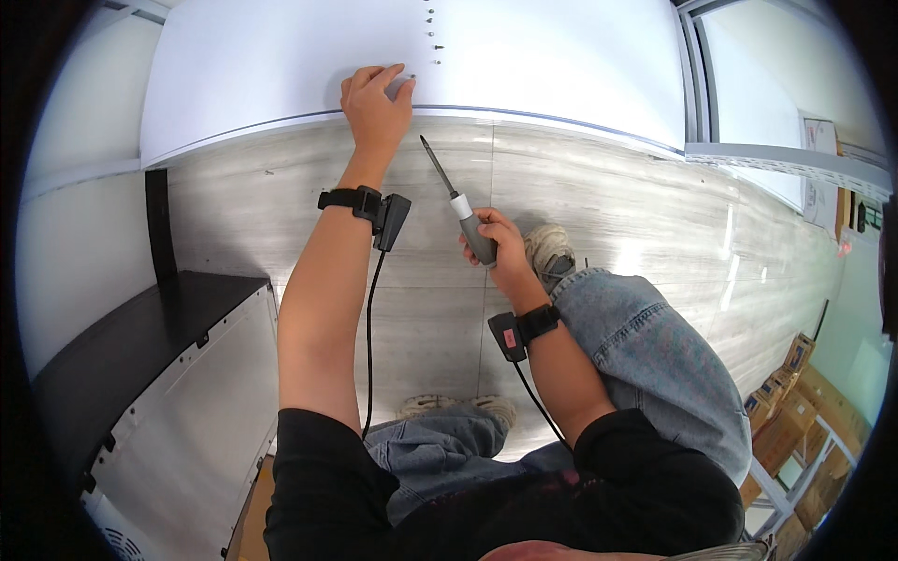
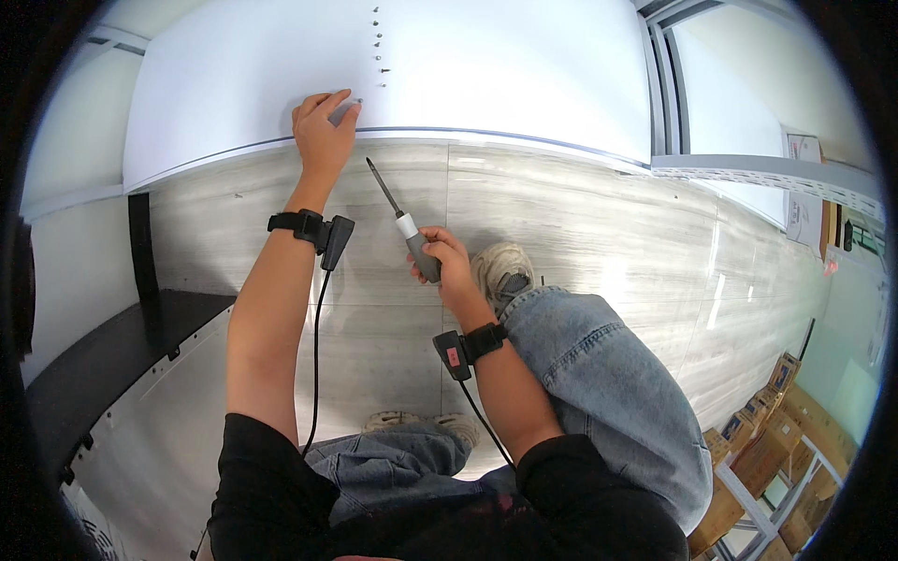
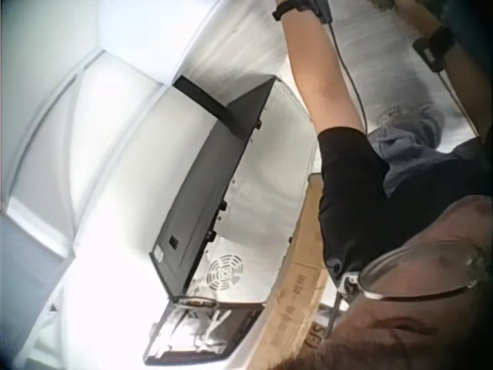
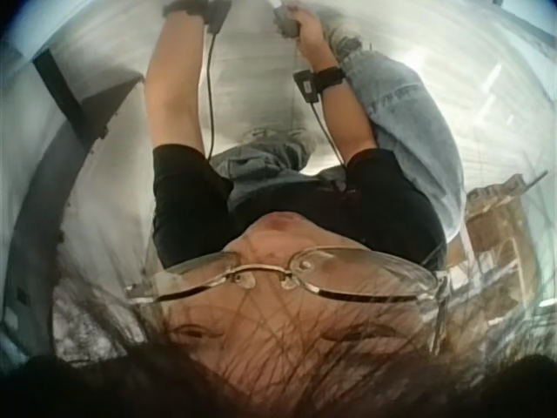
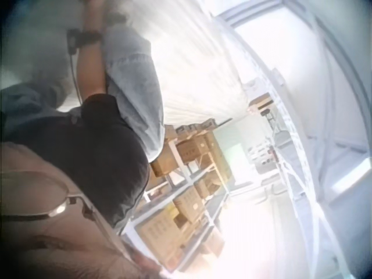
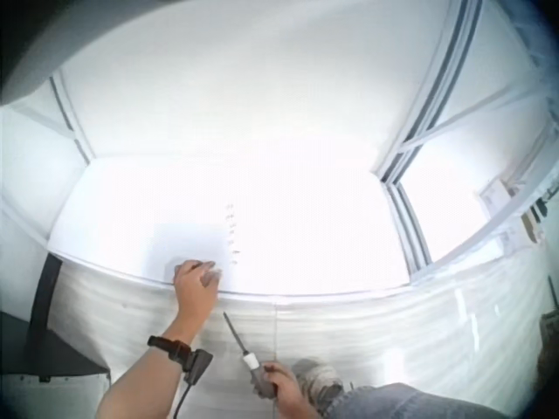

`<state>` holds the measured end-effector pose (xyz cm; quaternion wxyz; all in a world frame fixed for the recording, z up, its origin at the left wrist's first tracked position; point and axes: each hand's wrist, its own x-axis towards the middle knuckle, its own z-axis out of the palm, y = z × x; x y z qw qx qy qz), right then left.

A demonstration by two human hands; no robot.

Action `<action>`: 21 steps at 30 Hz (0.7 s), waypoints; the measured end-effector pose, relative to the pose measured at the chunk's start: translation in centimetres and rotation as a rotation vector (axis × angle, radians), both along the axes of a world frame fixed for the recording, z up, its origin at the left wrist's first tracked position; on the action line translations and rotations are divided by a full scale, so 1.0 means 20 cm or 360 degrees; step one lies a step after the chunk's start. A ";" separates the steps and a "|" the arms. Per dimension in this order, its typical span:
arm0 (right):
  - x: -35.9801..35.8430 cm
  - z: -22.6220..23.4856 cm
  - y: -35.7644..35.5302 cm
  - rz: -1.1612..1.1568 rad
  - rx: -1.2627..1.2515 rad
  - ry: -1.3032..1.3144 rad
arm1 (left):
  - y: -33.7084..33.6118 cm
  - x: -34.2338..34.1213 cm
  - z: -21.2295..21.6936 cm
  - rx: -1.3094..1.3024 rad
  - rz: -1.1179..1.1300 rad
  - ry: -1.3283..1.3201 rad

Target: The person uses a screwdriver to fasten screws into the back panel of a black electronic device, then flips the device to continue securing the rear casing. The person repeatedly picks up screws from a white shelf and drives them into place.

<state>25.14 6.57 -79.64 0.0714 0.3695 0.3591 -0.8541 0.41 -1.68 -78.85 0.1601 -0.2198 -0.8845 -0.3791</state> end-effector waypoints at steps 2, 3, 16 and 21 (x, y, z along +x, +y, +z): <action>-0.01 0.00 -0.02 0.0045 -0.0006 0.0032 | -0.06 0.02 0.01 0.0089 0.0032 -0.0007; -0.02 0.00 -0.03 0.0078 -0.0010 0.0049 | -0.12 0.05 0.02 0.0134 0.0079 0.0000; 0.00 0.09 -0.83 0.1127 -0.0033 -0.0008 | -1.28 0.89 0.03 0.1836 0.1078 -0.1593; 0.11 0.19 -1.01 0.1527 0.0063 -0.0068 | -1.49 1.15 0.16 0.2120 0.1353 -0.1456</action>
